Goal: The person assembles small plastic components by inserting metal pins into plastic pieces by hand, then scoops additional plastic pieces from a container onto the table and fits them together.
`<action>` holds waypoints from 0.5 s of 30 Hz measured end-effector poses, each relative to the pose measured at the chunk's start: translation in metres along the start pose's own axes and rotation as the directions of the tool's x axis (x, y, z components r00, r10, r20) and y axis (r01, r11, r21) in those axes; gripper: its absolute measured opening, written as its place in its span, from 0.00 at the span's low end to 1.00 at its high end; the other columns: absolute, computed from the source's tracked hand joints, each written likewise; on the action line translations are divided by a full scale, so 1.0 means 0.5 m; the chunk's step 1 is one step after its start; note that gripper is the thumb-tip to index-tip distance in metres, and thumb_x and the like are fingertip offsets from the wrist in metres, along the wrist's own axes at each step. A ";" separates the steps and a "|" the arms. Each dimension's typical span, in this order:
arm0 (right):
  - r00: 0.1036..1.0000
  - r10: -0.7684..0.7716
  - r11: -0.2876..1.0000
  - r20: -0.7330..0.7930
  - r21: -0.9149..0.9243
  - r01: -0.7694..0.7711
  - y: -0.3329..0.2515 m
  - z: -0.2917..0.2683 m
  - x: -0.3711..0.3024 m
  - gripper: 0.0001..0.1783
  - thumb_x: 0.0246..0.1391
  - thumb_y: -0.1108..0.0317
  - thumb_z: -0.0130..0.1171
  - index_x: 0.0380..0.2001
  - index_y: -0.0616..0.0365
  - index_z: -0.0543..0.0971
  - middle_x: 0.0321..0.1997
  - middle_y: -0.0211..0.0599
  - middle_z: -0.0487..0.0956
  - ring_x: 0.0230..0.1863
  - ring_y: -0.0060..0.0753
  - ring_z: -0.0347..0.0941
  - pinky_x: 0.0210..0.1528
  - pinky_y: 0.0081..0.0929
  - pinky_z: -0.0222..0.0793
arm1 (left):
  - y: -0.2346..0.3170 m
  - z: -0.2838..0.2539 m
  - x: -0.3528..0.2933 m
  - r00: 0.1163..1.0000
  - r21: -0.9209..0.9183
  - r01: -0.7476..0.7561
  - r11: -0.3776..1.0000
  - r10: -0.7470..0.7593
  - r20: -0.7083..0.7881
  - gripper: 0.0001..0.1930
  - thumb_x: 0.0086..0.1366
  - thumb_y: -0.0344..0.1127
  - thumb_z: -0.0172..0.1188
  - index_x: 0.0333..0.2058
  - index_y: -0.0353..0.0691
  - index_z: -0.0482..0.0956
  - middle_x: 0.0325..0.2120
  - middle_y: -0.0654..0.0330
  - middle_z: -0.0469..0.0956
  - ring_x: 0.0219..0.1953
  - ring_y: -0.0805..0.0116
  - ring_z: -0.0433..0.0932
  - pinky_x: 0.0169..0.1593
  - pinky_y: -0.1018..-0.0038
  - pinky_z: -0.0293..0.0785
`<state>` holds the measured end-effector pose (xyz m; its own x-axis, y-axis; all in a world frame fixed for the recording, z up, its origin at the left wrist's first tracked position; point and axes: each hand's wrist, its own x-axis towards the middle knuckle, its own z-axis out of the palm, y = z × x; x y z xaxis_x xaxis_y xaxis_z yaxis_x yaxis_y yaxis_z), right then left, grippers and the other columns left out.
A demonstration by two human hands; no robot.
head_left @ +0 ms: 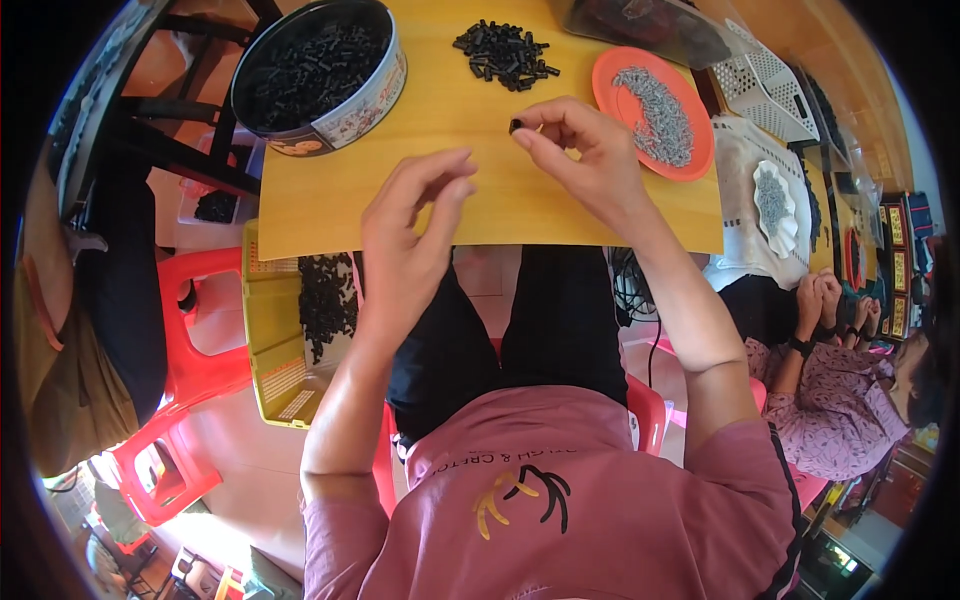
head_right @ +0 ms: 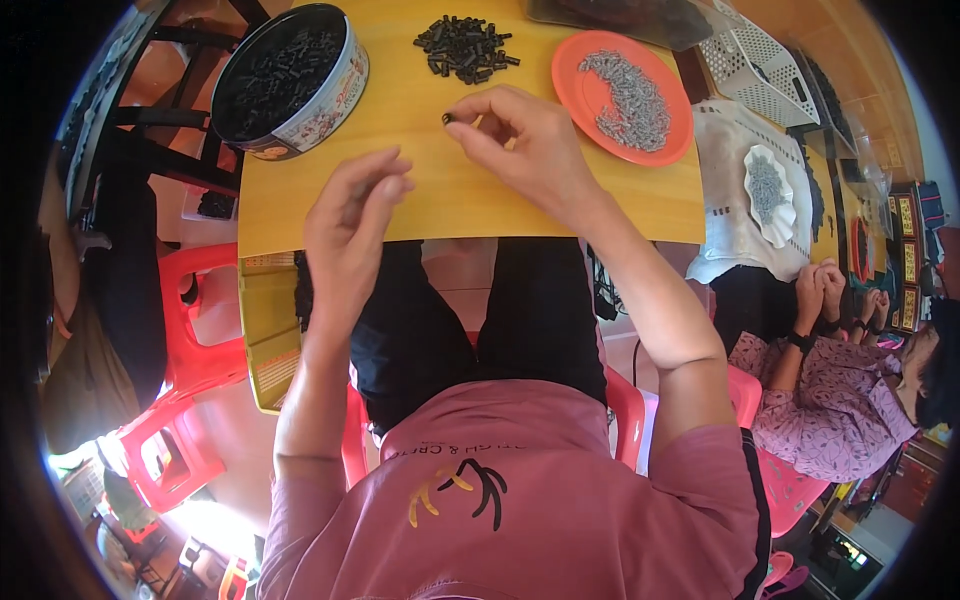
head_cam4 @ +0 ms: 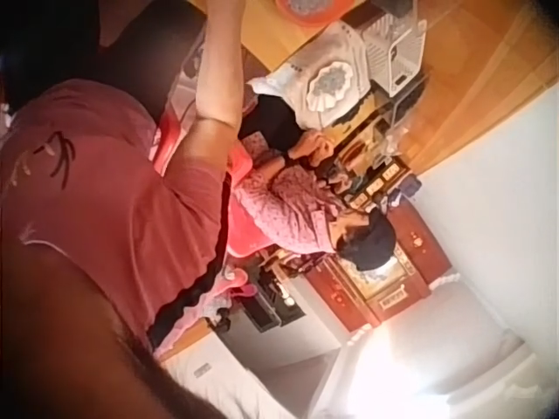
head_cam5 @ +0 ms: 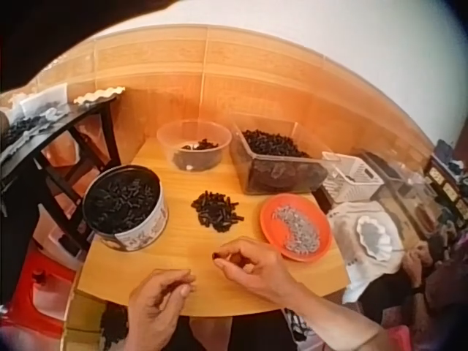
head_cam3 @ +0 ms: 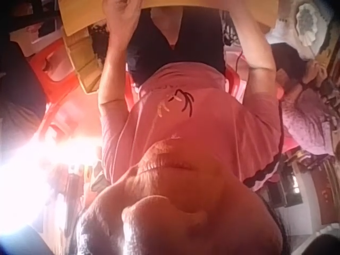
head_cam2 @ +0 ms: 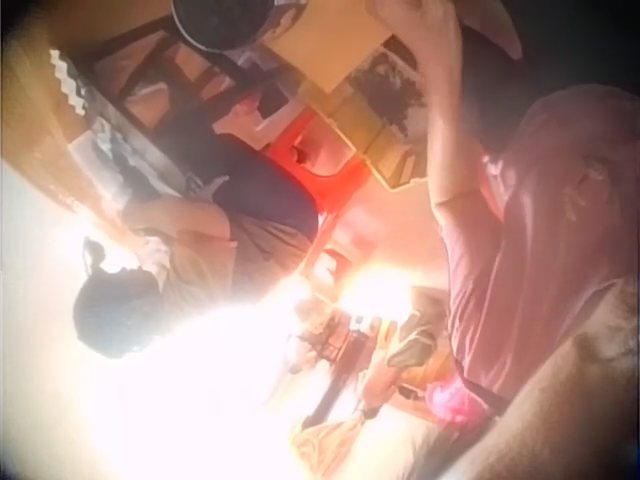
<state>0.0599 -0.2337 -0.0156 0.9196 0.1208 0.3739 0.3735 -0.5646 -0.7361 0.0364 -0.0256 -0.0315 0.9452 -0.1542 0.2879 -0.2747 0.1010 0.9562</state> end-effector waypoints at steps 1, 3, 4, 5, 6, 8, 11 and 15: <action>0.999 -0.025 0.993 -0.039 0.112 0.030 -0.004 0.007 -0.009 0.10 0.53 0.70 0.65 0.37 0.63 0.80 0.28 0.31 0.78 0.23 0.17 0.71 0.26 0.17 0.66 | -0.002 0.017 0.011 1.000 -0.043 -0.002 0.999 0.002 0.012 0.11 0.65 0.23 0.56 0.46 0.31 0.77 0.38 0.57 0.78 0.39 0.72 0.79 0.44 0.78 0.74; 0.995 -0.059 0.971 -0.083 0.228 0.077 -0.013 0.010 -0.022 0.08 0.54 0.73 0.64 0.37 0.64 0.80 0.30 0.30 0.80 0.25 0.15 0.73 0.27 0.15 0.67 | -0.010 0.045 0.025 0.999 -0.080 -0.024 0.996 0.026 0.022 0.11 0.65 0.23 0.56 0.46 0.32 0.77 0.37 0.57 0.78 0.39 0.72 0.79 0.44 0.78 0.74; 0.995 -0.055 0.971 -0.089 0.227 0.074 -0.018 0.010 -0.028 0.08 0.54 0.73 0.64 0.37 0.64 0.80 0.30 0.30 0.80 0.25 0.15 0.73 0.27 0.15 0.67 | -0.013 0.054 0.029 0.998 -0.118 -0.047 0.992 0.050 0.026 0.11 0.65 0.23 0.57 0.46 0.32 0.78 0.37 0.58 0.77 0.39 0.72 0.79 0.44 0.78 0.74; 0.992 -0.032 0.960 -0.122 0.271 0.065 -0.021 0.006 -0.034 0.07 0.54 0.74 0.63 0.37 0.64 0.80 0.30 0.31 0.80 0.27 0.16 0.75 0.28 0.15 0.69 | -0.014 0.064 0.032 0.998 -0.123 -0.048 0.991 0.053 0.041 0.11 0.65 0.23 0.57 0.46 0.32 0.78 0.37 0.58 0.77 0.39 0.72 0.79 0.44 0.78 0.74; 0.988 -0.009 0.948 -0.155 0.314 0.058 -0.024 0.003 -0.040 0.07 0.55 0.74 0.63 0.37 0.65 0.80 0.31 0.33 0.80 0.29 0.17 0.77 0.29 0.15 0.70 | -0.014 0.073 0.033 0.998 -0.123 -0.042 0.991 0.047 0.037 0.10 0.65 0.23 0.57 0.45 0.32 0.78 0.38 0.58 0.77 0.39 0.73 0.78 0.44 0.79 0.74; 0.985 0.008 0.957 -0.175 0.286 0.043 -0.024 0.002 -0.051 0.07 0.55 0.75 0.62 0.37 0.66 0.80 0.31 0.35 0.81 0.32 0.19 0.80 0.32 0.15 0.73 | -0.017 0.088 0.036 0.998 -0.132 -0.039 0.990 0.047 0.052 0.10 0.65 0.24 0.58 0.45 0.32 0.78 0.38 0.59 0.76 0.39 0.73 0.78 0.45 0.79 0.73; 0.968 0.221 0.861 -0.122 0.491 -0.135 -0.034 0.014 -0.062 0.08 0.57 0.74 0.61 0.39 0.67 0.80 0.30 0.32 0.81 0.27 0.14 0.75 0.28 0.13 0.69 | -0.027 0.094 0.038 0.999 -0.100 0.033 0.994 -0.033 0.009 0.09 0.64 0.24 0.59 0.44 0.32 0.78 0.39 0.61 0.74 0.41 0.76 0.74 0.47 0.81 0.70; 0.945 0.328 0.830 -0.004 0.478 -0.286 -0.035 -0.008 -0.076 0.10 0.60 0.72 0.58 0.43 0.65 0.79 0.35 0.28 0.80 0.29 0.12 0.71 0.31 0.12 0.69 | -0.043 0.106 0.041 0.998 -0.077 0.045 0.996 -0.041 0.046 0.08 0.64 0.24 0.59 0.43 0.32 0.78 0.38 0.63 0.74 0.41 0.76 0.73 0.47 0.81 0.70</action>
<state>0.0180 -0.2318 -0.0146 0.9907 -0.0742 0.1143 0.1055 -0.1131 -0.9880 0.0525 -0.0829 -0.0435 0.9466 -0.2033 0.2501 -0.2176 0.1696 0.9612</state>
